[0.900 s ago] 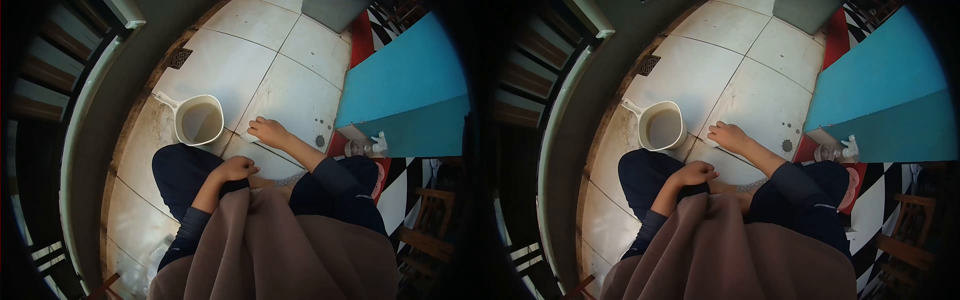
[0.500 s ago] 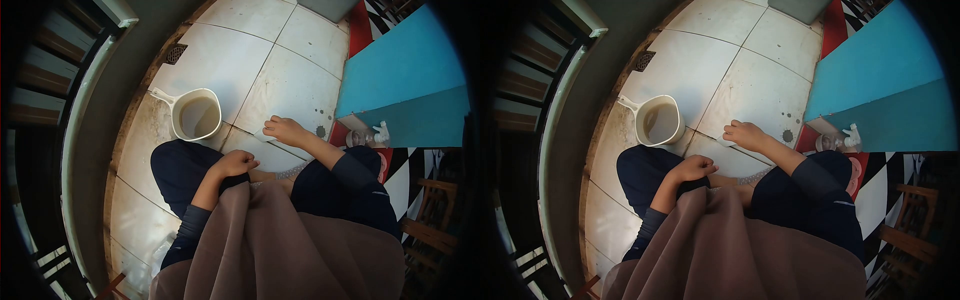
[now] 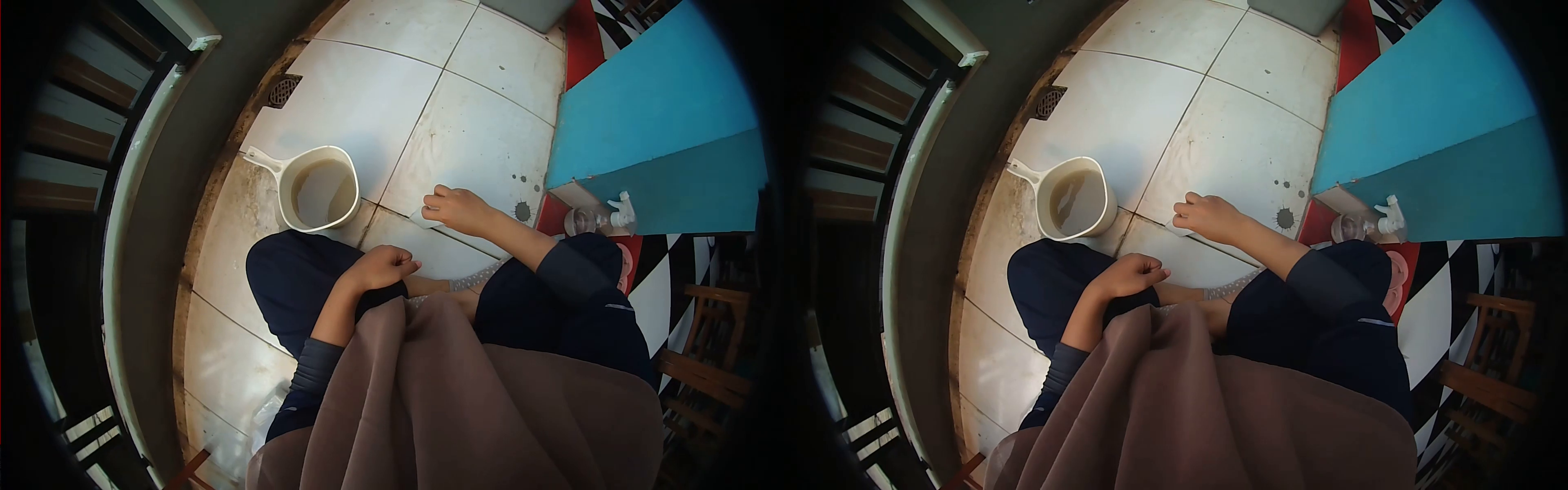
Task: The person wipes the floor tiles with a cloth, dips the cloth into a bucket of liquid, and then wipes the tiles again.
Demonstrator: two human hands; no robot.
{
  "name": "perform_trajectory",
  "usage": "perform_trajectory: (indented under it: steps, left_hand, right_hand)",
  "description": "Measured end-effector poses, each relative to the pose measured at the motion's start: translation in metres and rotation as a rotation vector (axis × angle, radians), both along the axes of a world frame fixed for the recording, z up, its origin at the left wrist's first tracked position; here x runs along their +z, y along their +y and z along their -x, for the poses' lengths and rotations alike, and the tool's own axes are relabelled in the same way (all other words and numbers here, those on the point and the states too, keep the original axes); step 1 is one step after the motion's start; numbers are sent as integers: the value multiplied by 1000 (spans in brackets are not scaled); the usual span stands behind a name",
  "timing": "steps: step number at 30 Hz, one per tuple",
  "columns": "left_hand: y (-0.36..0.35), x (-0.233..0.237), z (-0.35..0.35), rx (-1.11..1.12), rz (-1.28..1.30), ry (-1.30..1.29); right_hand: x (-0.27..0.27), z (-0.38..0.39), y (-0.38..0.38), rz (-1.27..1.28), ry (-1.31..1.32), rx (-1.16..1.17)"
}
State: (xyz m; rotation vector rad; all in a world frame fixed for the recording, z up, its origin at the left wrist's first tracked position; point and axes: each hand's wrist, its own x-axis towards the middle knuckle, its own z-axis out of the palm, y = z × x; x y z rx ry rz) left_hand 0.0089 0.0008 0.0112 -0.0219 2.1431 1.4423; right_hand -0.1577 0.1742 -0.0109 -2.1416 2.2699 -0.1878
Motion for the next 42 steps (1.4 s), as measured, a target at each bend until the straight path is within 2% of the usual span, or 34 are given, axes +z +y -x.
perform_trajectory:
  steps: [3,9,12,17,20,29,31,36,39,42]
  left_hand:
    - [2,3,6,-40,46,-12]
    - [2,-2,7,-35,22,-41]
    - [-1,1,1,-3,-16,-38]
    - [0,0,0,-17,27,15]
    - [2,-3,5,-50,51,-2]
    - [3,1,3,-10,44,-8]
    - [3,1,1,-13,37,0]
    - [2,1,5,-48,43,6]
    - [4,-6,10,-79,68,-1]
    - [4,-8,10,-80,76,0]
  right_hand:
    - [7,-5,27,3,15,-4]
    - [-1,-5,-17,64,51,-34]
    - [0,-5,-14,86,12,-39]
    - [7,-2,54,27,0,10]
    - [12,-5,66,17,15,9]
    - [-5,-6,-19,117,34,-113]
    - [-6,-7,-17,105,26,-103]
    - [11,-4,45,7,8,-18]
    - [15,-6,43,-41,33,-24]
    - [5,-6,2,4,55,-32]
